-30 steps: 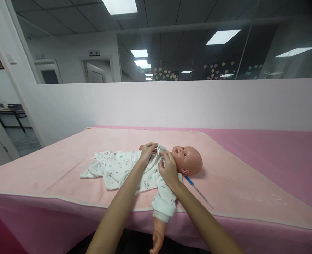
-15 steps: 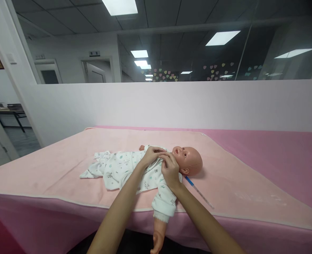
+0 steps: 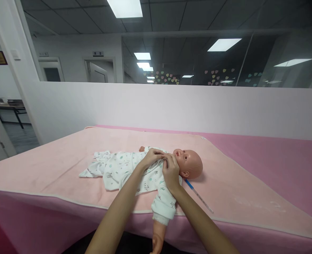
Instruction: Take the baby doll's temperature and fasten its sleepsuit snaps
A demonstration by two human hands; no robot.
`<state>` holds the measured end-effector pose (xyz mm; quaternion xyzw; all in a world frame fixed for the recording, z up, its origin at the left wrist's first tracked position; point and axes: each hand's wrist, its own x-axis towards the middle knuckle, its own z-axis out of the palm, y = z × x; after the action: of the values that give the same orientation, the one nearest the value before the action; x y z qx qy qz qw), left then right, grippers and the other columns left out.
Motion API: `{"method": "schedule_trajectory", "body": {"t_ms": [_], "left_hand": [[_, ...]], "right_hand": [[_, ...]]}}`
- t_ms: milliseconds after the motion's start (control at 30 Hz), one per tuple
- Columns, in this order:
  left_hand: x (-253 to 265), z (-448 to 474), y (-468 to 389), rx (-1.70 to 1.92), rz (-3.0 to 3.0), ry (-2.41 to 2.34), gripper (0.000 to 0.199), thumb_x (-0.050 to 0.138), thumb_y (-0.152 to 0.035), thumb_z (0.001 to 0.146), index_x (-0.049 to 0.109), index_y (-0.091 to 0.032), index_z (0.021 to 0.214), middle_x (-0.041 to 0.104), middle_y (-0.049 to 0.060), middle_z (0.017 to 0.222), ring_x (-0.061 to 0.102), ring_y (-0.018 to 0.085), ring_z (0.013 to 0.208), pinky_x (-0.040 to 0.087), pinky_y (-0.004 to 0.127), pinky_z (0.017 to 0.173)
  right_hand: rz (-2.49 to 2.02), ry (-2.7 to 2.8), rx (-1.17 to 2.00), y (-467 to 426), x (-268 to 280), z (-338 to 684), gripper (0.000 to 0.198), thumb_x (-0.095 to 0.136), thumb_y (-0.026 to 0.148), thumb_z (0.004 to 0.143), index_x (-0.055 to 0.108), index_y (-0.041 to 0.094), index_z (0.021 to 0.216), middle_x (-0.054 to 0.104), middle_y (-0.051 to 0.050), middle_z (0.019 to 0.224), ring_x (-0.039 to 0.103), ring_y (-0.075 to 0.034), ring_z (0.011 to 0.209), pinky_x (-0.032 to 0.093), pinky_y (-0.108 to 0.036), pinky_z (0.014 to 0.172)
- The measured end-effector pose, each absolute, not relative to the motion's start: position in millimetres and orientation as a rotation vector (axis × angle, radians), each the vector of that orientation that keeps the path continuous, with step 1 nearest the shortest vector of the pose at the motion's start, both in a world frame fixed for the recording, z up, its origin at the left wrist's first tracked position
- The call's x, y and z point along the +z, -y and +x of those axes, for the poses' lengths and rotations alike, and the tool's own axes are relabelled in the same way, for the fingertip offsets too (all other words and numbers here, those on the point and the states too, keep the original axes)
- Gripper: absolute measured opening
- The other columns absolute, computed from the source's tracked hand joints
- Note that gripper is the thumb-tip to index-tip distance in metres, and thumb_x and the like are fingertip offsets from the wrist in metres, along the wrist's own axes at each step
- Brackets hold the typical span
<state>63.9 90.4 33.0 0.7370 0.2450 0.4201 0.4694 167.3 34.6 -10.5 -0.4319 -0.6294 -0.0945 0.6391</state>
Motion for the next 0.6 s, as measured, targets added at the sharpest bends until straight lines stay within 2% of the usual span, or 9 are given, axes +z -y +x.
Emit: {"method": "schedule_trajectory", "body": {"t_ms": [400, 600], "left_hand": [[40.9, 60.5, -84.2, 0.988, 1.841, -0.574, 0.017, 0.05, -0.017, 0.065, 0.066, -0.012, 0.069, 0.058, 0.001, 0.064, 0.049, 0.012, 0.065, 0.038, 0.022, 0.064], [44.6, 54.5, -82.5, 0.781, 1.798, -0.499, 0.024, 0.057, -0.015, 0.061, 0.065, -0.013, 0.083, 0.06, 0.003, 0.073, 0.053, 0.014, 0.072, 0.04, 0.023, 0.067]], "right_hand": [[-0.989, 1.446, -0.227, -31.0, -7.9, 165.4, 0.029, 0.031, 0.01, 0.081, 0.054, 0.02, 0.096, 0.055, -0.007, 0.093, 0.051, -0.018, 0.092, 0.044, -0.038, 0.083], [-0.989, 1.433, -0.239, -31.0, -8.1, 166.1, 0.03, 0.032, 0.009, 0.08, 0.054, 0.02, 0.096, 0.055, -0.007, 0.095, 0.05, -0.019, 0.093, 0.044, -0.038, 0.082]]}}
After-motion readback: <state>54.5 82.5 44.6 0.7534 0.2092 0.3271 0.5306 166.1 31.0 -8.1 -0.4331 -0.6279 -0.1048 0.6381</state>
